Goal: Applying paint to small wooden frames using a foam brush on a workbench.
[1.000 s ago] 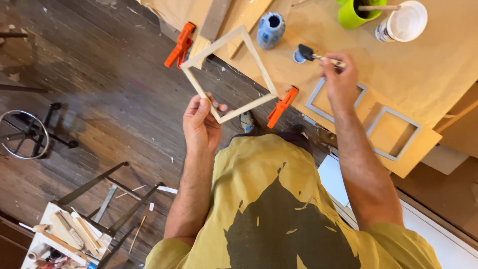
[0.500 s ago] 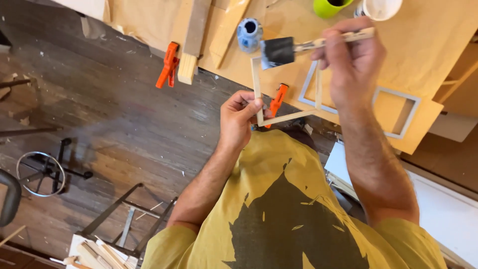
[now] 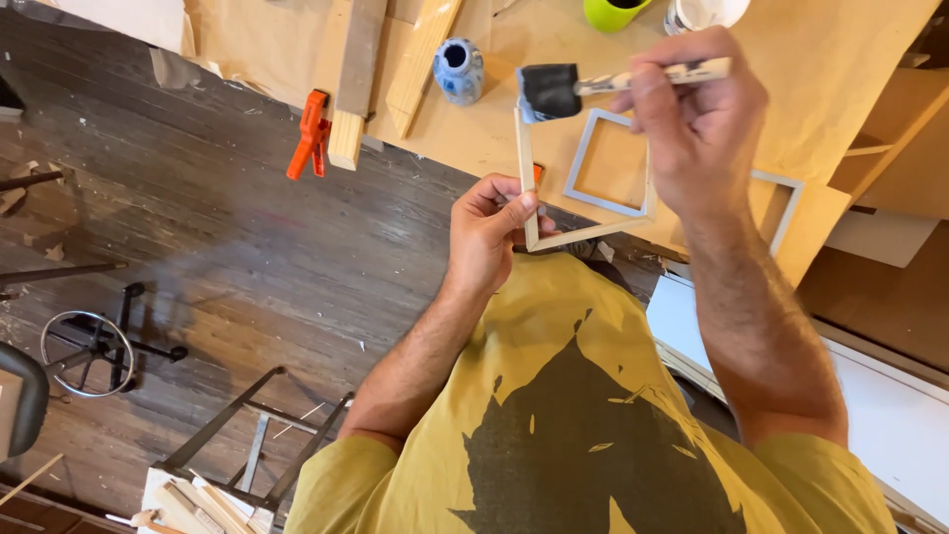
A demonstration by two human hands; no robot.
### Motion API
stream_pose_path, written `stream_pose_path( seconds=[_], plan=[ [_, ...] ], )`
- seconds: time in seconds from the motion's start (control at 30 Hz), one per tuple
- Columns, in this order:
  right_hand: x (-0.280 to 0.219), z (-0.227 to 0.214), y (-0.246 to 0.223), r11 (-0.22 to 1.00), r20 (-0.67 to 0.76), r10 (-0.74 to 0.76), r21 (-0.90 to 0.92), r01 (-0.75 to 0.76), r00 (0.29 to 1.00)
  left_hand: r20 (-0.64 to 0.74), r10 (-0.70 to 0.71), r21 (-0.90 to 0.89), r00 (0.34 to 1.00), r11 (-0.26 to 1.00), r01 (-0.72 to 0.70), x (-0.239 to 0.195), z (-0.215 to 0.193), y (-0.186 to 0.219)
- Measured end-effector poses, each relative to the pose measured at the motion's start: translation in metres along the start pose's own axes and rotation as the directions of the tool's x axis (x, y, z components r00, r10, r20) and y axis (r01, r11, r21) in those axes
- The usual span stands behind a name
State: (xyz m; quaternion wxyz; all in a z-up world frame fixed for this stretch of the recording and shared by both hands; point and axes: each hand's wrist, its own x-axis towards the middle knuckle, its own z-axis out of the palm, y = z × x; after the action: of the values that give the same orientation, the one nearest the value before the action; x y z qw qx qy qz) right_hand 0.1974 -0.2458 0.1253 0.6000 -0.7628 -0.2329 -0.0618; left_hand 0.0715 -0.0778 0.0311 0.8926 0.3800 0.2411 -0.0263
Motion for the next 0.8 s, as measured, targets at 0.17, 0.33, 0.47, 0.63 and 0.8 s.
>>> stream_pose_path(
  seconds=[0.17,0.33,0.47,0.63,0.8],
  plan=[
    [0.002,-0.022,0.017,0.996,0.033,-0.084,-0.028,0.085,0.996,-0.019,0.014,-0.007,1.000,1.000,-0.014,0.001,0.010,-0.012],
    [0.006,-0.018,-0.001,0.991,0.092,-0.128,-0.014,0.130,0.988,-0.033,0.018,-0.020,0.999,1.000,-0.018,-0.003,0.022,-0.017],
    [0.006,-0.026,0.014,0.982,0.105,-0.182,-0.023,0.185,0.978,-0.025,0.050,-0.037,0.998,0.998,-0.051,-0.005,0.025,-0.020],
    [0.006,-0.024,0.000,0.991,0.107,-0.134,0.041,0.130,0.985,-0.037,0.055,-0.045,0.998,0.997,-0.057,-0.009,0.029,-0.024],
    [0.001,-0.051,0.014,0.986,0.117,-0.148,-0.055,0.155,0.982,-0.051,0.077,-0.046,0.996,0.996,-0.079,-0.014,0.030,-0.020]
  ],
)
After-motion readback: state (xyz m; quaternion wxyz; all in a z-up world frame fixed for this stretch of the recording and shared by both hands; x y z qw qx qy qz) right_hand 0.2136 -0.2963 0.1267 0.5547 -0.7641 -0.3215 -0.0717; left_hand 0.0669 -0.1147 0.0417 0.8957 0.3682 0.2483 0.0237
